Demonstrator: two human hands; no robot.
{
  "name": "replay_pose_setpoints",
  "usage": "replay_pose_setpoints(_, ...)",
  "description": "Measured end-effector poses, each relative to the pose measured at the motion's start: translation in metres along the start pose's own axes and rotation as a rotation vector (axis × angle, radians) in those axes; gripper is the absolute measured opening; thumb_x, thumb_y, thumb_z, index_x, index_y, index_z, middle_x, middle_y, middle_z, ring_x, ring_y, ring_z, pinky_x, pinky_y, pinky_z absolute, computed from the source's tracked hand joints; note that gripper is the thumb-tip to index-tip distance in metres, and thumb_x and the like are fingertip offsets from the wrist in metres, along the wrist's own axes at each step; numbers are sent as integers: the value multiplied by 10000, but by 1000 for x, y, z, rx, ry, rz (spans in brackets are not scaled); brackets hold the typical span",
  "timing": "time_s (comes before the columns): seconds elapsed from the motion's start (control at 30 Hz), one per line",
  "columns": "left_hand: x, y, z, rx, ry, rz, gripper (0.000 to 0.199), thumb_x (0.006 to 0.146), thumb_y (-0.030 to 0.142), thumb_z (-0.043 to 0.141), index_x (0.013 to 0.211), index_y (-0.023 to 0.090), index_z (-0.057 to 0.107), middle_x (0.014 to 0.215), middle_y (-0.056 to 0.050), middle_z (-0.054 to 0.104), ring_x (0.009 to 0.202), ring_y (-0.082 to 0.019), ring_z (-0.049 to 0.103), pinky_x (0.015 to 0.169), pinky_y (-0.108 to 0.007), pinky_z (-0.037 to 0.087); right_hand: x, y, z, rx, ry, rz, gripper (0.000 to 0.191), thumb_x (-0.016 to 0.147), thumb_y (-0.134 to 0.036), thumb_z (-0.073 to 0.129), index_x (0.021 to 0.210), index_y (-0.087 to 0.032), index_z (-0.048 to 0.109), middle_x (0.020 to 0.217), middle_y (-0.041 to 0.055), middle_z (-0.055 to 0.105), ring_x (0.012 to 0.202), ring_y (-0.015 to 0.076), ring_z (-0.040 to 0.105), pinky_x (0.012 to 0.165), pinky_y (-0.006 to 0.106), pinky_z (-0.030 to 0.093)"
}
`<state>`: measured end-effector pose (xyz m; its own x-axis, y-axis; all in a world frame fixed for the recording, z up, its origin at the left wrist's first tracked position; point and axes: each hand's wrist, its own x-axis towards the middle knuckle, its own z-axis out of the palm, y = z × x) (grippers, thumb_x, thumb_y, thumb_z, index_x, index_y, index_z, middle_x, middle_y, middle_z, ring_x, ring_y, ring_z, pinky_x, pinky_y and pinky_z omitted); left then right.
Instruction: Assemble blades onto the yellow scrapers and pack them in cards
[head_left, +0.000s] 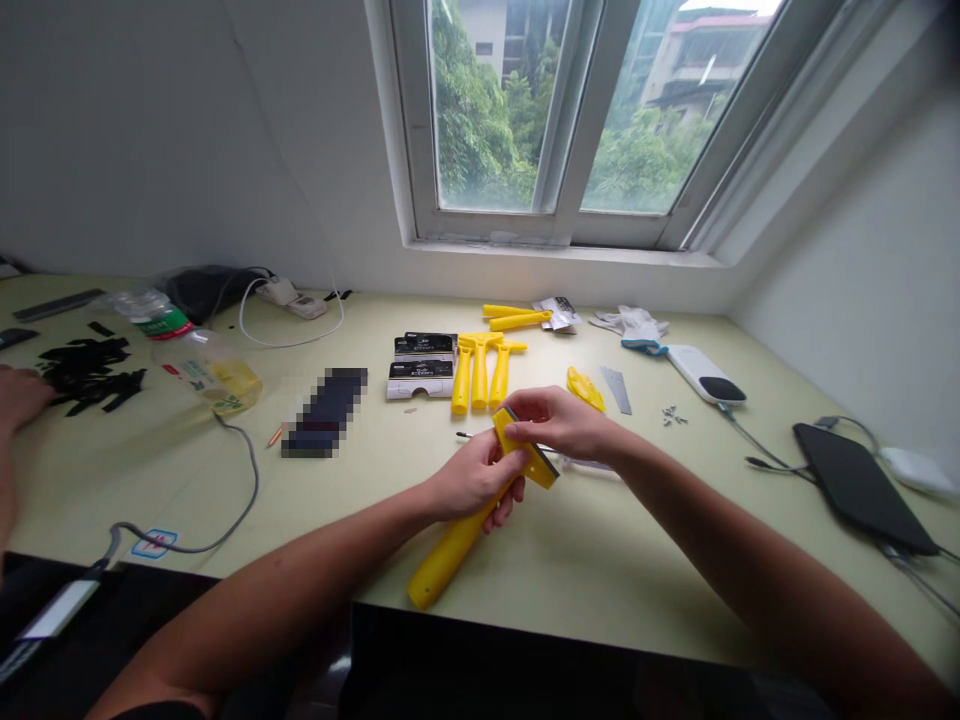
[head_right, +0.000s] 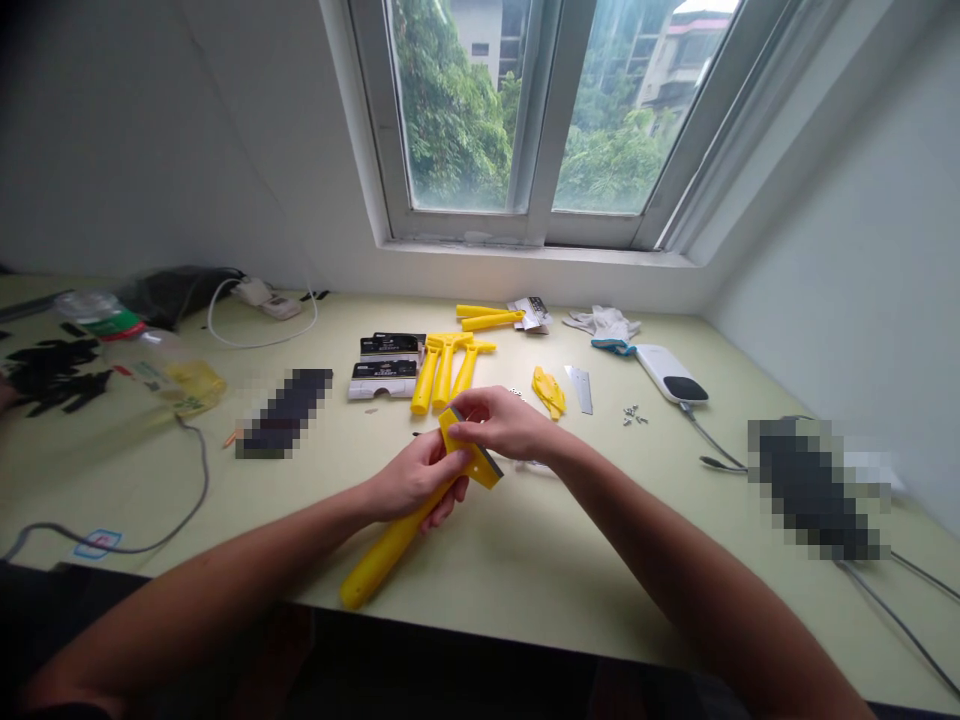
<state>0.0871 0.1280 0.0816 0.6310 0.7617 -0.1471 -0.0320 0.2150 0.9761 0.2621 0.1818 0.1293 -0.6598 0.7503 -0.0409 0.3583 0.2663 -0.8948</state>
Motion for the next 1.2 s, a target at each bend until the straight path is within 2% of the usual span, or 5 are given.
replay_pose_setpoints(0.23,-1,1,-1,68,-3,-29,413,900,553,462,802,153,493,497,23,522,327,-89,465,304,-194,388,1,5,-1,22,-8,8,219,795,-352,658,847,-142,623,716,-12,520,649,113,461,574,251,380)
replay_pose_setpoints(0.57,1,1,2,-4,29,-35,380,883,537,499,853,161,452,629,0,569,375,-81,492,316,-187,395,0,5,1,78,-8,36,189,774,-316,649,850,-143,646,748,1,576,675,125,509,603,255,409)
replay_pose_setpoints(0.7,-1,5,-1,24,74,-12,421,874,522,529,1065,159,440,705,-13,608,439,-109,560,379,-217,461,0,2,-2,130,-22,65,203,766,-307,644,879,-140,662,751,6,582,668,126,507,590,258,396)
replay_pose_setpoints(0.93,-16,20,0,617,387,197,596,848,452,600,1341,237,342,964,-62,640,612,-145,640,550,-285,541,1,3,-13,149,136,132,313,717,-313,697,971,-132,682,670,-35,481,607,95,425,534,243,325)
replay_pose_setpoints(1.2,-12,10,-4,1120,346,413,498,902,288,545,1378,196,430,1222,-130,636,1064,-255,640,932,-427,521,4,12,-14,239,140,113,495,718,-313,727,1167,-149,599,665,-46,513,606,99,469,560,243,367)
